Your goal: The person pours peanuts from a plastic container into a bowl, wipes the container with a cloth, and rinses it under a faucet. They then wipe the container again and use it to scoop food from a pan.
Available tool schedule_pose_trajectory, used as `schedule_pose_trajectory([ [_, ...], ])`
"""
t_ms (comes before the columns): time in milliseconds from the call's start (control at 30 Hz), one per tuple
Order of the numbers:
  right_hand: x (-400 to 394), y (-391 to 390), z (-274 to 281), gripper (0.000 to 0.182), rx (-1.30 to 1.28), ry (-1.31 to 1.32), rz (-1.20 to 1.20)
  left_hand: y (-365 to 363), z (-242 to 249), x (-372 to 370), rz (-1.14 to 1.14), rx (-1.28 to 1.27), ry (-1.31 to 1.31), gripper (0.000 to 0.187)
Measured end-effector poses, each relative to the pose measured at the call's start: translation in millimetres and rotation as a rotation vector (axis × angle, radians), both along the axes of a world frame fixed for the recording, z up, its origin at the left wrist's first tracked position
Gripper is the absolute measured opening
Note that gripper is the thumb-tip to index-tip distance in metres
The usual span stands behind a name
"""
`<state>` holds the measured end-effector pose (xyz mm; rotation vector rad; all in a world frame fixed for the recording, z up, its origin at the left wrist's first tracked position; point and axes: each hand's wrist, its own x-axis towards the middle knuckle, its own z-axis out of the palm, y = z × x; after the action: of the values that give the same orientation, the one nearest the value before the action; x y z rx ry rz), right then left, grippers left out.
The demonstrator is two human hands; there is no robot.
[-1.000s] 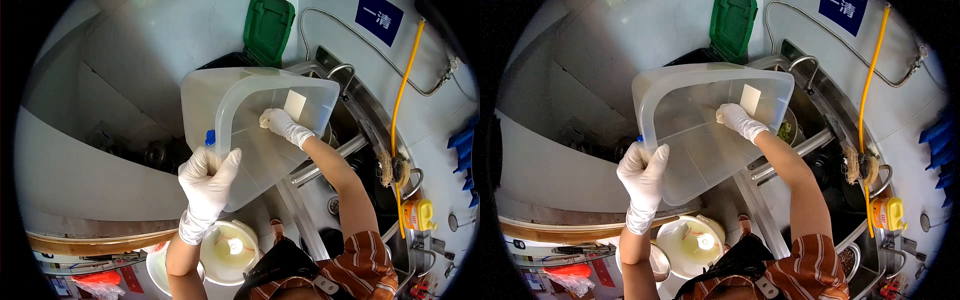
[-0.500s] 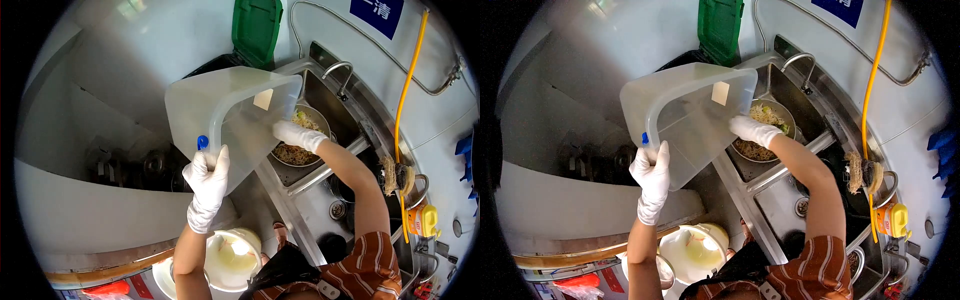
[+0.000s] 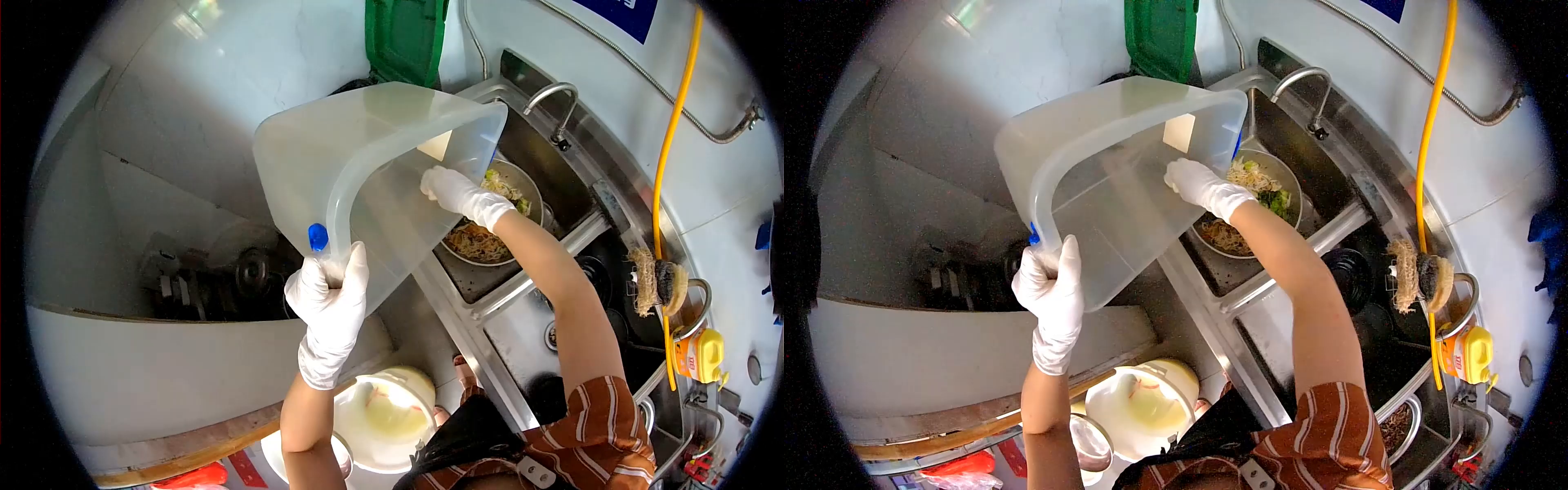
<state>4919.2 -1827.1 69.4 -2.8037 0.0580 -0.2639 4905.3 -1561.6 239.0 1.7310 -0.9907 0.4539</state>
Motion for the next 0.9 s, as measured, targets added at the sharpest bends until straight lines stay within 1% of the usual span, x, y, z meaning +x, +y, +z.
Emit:
schedule_pose_trajectory([
  [33,-9.9,2.9,-0.6,0.011,0.000,0.001,0.003,0.2,-0.4,1.9,-0.007,-0.011,-0.036,0.025],
  [100,-37.7,2.6,-2.1,0.011,-0.144,0.192,0.042,3.3,-3.6,5.1,0.021,0.004,-0.011,0.026],
  [167,-74.8,-17.0,-33.7,0.013,-0.156,0.175,0.023,6.7,-10.9,9.2,0.051,0.011,0.016,0.027],
  [233,-102.4,-31.3,-27.9,0.014,-0.184,0.442,-0.199,13.0,-17.5,13.5,0.081,-0.123,0.216,0.030],
  [300,-121.7,-59.3,-51.8,0.014,-0.044,0.314,-0.294,25.0,-13.2,15.0,0.116,-0.194,0.309,0.030],
  [367,-147.0,-66.3,-69.0,0.018,0.719,-0.046,-0.532,42.9,-7.7,14.1,0.139,-0.294,0.449,0.028],
  [433,-167.3,-67.6,-73.8,0.023,1.339,-0.139,-0.672,67.9,-5.7,14.1,0.117,-0.373,0.577,0.022],
  [500,-192.5,-62.6,-82.2,0.032,1.583,-0.290,-0.706,89.4,9.0,-4.4,0.164,-0.405,0.655,0.026],
  [533,-205.1,-64.5,-97.3,0.030,1.758,-0.349,-0.640,101.3,9.9,-12.7,0.172,-0.415,0.649,0.026],
  [567,-213.4,-61.4,-106.0,0.029,1.931,-0.405,-0.567,114.4,9.1,-20.9,0.177,-0.425,0.702,0.026],
  [600,-219.1,-48.8,-98.8,0.029,1.929,-0.396,-0.554,127.3,7.9,-29.6,0.183,-0.434,0.756,0.026],
  [667,-235.2,-24.0,-81.7,0.025,1.959,-0.440,-0.639,149.0,5.3,-50.5,0.209,-0.470,0.797,0.026],
  [700,-248.5,-40.7,-122.0,0.023,1.968,-0.319,-0.530,161.4,3.5,-62.0,0.223,-0.501,0.839,0.025],
  [733,-255.8,-22.5,-110.7,0.022,1.785,-0.251,-0.500,178.1,1.0,-74.6,0.178,-0.509,0.897,0.024],
  [767,-265.1,0.3,-100.6,0.021,1.603,-0.184,-0.465,194.0,-0.3,-87.7,0.189,-0.524,0.895,0.024],
  [800,-271.5,50.6,-39.4,0.021,2.006,-0.289,-0.544,210.9,-1.7,-101.3,0.179,-0.512,0.933,0.023],
  [833,-279.5,67.1,-38.0,0.021,2.000,-0.268,-0.530,230.4,-4.9,-116.4,0.172,-0.502,0.971,0.022],
  [867,-286.4,83.6,-38.6,0.022,1.749,-0.258,-0.527,264.6,-22.9,-124.8,0.082,-0.426,0.960,0.014],
  [900,-293.0,101.9,-40.1,0.022,1.502,-0.247,-0.511,282.1,-17.5,-144.1,0.107,-0.444,0.955,0.014],
])
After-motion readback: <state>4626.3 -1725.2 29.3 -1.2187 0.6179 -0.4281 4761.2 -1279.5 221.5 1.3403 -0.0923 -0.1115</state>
